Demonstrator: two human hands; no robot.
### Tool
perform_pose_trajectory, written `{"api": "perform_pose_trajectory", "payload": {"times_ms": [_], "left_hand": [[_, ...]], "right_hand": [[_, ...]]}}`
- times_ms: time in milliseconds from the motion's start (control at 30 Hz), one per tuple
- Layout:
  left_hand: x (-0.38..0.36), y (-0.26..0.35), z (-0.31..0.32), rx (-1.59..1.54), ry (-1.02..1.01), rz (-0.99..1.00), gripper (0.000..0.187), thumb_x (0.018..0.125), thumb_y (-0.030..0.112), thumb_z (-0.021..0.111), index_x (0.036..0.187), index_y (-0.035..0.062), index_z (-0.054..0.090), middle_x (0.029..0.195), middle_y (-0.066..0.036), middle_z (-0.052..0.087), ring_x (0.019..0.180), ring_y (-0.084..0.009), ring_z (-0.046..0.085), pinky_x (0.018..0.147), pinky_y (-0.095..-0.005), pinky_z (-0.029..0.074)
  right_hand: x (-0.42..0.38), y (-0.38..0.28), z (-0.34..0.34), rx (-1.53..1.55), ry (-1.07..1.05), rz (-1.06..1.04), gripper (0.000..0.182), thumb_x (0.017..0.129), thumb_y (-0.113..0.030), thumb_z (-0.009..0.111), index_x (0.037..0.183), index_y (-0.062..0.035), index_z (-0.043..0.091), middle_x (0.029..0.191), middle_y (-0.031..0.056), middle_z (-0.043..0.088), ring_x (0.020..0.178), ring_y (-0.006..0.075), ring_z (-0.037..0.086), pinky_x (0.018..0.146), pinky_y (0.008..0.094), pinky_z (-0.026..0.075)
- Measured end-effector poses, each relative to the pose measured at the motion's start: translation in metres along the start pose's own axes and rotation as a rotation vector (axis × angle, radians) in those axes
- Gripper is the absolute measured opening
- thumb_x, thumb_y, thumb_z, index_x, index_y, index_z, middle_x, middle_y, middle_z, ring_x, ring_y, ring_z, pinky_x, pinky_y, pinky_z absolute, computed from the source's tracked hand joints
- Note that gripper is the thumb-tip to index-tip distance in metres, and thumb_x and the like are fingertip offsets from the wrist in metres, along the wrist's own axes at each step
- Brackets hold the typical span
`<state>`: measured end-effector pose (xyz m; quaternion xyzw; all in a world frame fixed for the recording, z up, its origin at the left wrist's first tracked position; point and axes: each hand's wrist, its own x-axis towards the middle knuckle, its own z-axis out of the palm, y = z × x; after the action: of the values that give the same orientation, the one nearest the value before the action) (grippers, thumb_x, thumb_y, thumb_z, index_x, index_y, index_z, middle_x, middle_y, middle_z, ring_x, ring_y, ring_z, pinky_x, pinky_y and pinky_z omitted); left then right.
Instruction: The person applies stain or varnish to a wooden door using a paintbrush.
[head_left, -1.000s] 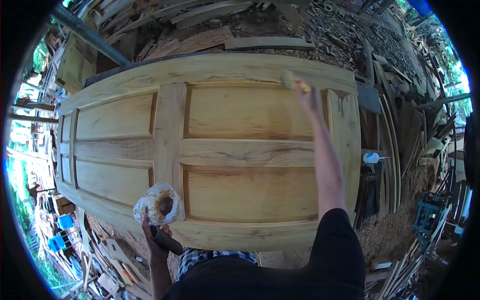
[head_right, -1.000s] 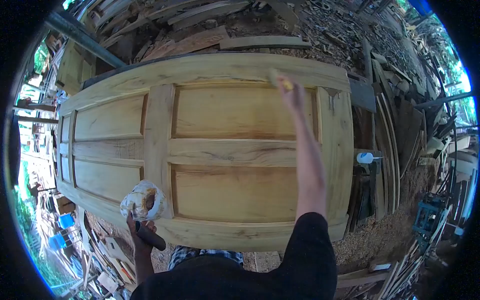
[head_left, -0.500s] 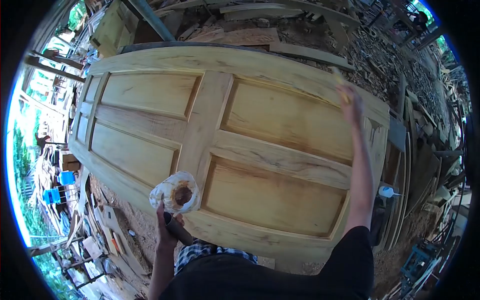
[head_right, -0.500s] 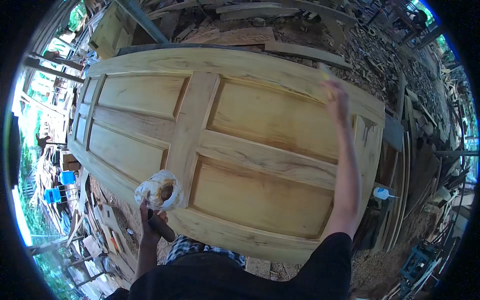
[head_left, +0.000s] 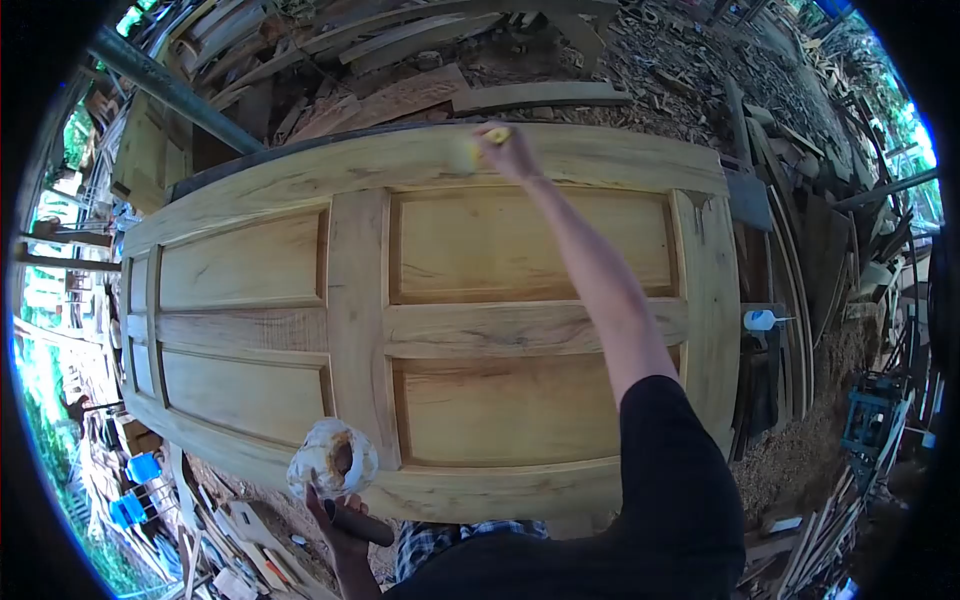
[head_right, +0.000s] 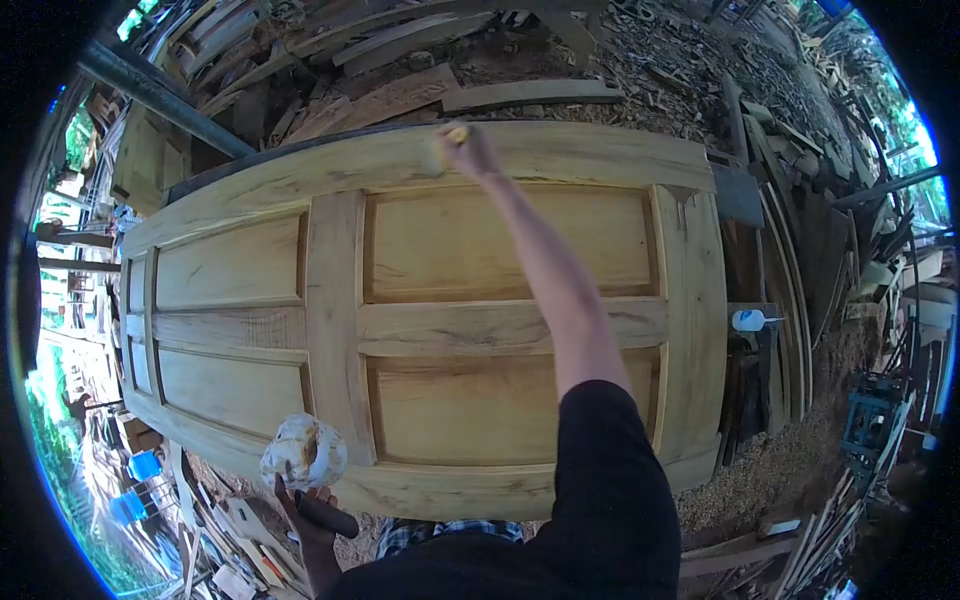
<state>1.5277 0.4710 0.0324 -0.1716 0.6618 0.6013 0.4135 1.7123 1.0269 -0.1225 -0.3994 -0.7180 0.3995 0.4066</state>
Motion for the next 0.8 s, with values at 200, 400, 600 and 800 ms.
{"api": "perform_pose_trajectory", "payload": {"times_ms": [200,400,600,800], "left_hand": [[0.007,-0.002,0.024,0.046,-0.003,-0.014,0.053,0.074,0.061,0.055,0.103,0.0173,0.047,0.067,0.001,0.046,0.048,-0.0104,0.047,0.042,-0.0239,0.039],[0.000,-0.006,0.043,0.070,0.037,-0.030,0.049,0.074,0.060,0.057,0.094,0.0172,0.046,0.056,0.002,0.042,0.046,-0.0123,0.046,0.042,-0.0261,0.038],[-0.006,-0.004,0.051,0.109,0.084,-0.004,0.050,0.074,0.060,0.057,0.092,0.0145,0.047,0.058,0.002,0.044,0.046,-0.0134,0.047,0.042,-0.0265,0.038],[-0.004,-0.004,0.062,0.155,0.020,0.019,0.050,0.075,0.057,0.057,0.098,0.0143,0.046,0.065,0.000,0.047,0.050,-0.0136,0.048,0.044,-0.0266,0.040]], "right_hand": [[-0.017,-0.016,-0.056,0.339,-0.096,0.142,0.017,0.083,-0.017,0.062,0.094,-0.0030,0.063,0.082,0.0045,0.063,0.069,0.0129,0.062,0.060,0.0246,0.053],[-0.046,0.039,-0.202,0.221,0.215,0.376,0.023,0.081,-0.021,0.065,0.097,-0.0049,0.063,0.088,0.0046,0.064,0.071,0.0122,0.061,0.062,0.0233,0.052],[-0.077,0.109,-0.395,-1.227,0.577,0.290,0.017,0.081,-0.025,0.062,0.093,-0.0150,0.067,0.086,0.0116,0.066,0.078,0.0252,0.064,0.067,0.0307,0.049],[-0.020,0.038,-0.215,0.328,0.343,0.216,0.021,0.081,-0.021,0.064,0.096,-0.0077,0.066,0.083,0.0013,0.065,0.073,0.0099,0.062,0.059,0.0230,0.050]]}}
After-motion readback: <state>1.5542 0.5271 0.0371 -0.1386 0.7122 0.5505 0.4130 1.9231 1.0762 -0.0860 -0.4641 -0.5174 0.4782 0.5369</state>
